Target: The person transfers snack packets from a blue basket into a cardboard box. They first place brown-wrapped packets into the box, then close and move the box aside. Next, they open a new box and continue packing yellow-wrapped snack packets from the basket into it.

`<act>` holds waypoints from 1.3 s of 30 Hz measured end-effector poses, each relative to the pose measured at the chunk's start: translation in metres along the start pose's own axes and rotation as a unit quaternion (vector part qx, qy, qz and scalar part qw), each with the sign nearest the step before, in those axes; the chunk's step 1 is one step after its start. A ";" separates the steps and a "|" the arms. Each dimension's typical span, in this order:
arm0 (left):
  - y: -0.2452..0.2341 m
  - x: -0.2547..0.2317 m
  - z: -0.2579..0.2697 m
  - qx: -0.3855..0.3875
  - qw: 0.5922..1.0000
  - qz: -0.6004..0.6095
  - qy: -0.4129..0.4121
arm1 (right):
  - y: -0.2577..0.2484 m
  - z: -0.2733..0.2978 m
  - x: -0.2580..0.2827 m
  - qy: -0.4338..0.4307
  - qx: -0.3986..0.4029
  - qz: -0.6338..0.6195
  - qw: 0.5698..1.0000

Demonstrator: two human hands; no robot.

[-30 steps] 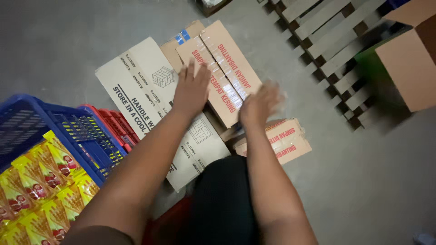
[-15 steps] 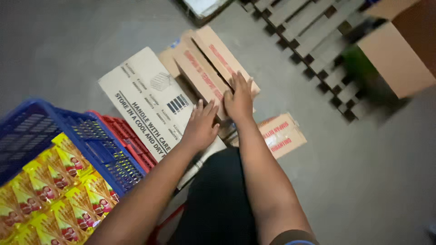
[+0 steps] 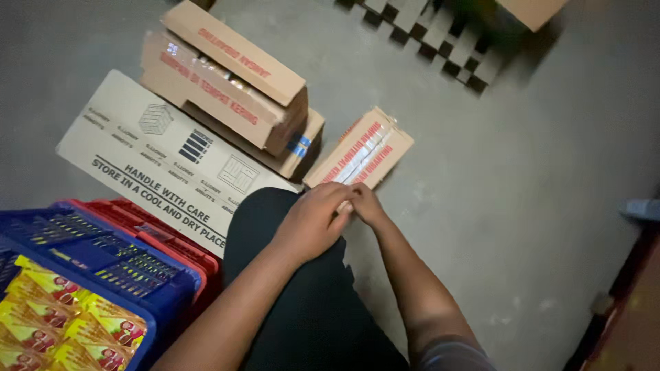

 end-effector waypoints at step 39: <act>-0.053 -0.062 0.090 -0.213 0.917 0.310 0.132 | -0.054 0.358 0.369 -0.428 -0.100 0.237 0.866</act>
Point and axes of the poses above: each hand's wrist, its own z-axis away from the middle knuckle, its own y-axis out of the palm, x = y × z, the point moved 1 cm from there along -z, towards the middle knuckle, and after that the axes turned 5 degrees about x, right-handed, at the moved point
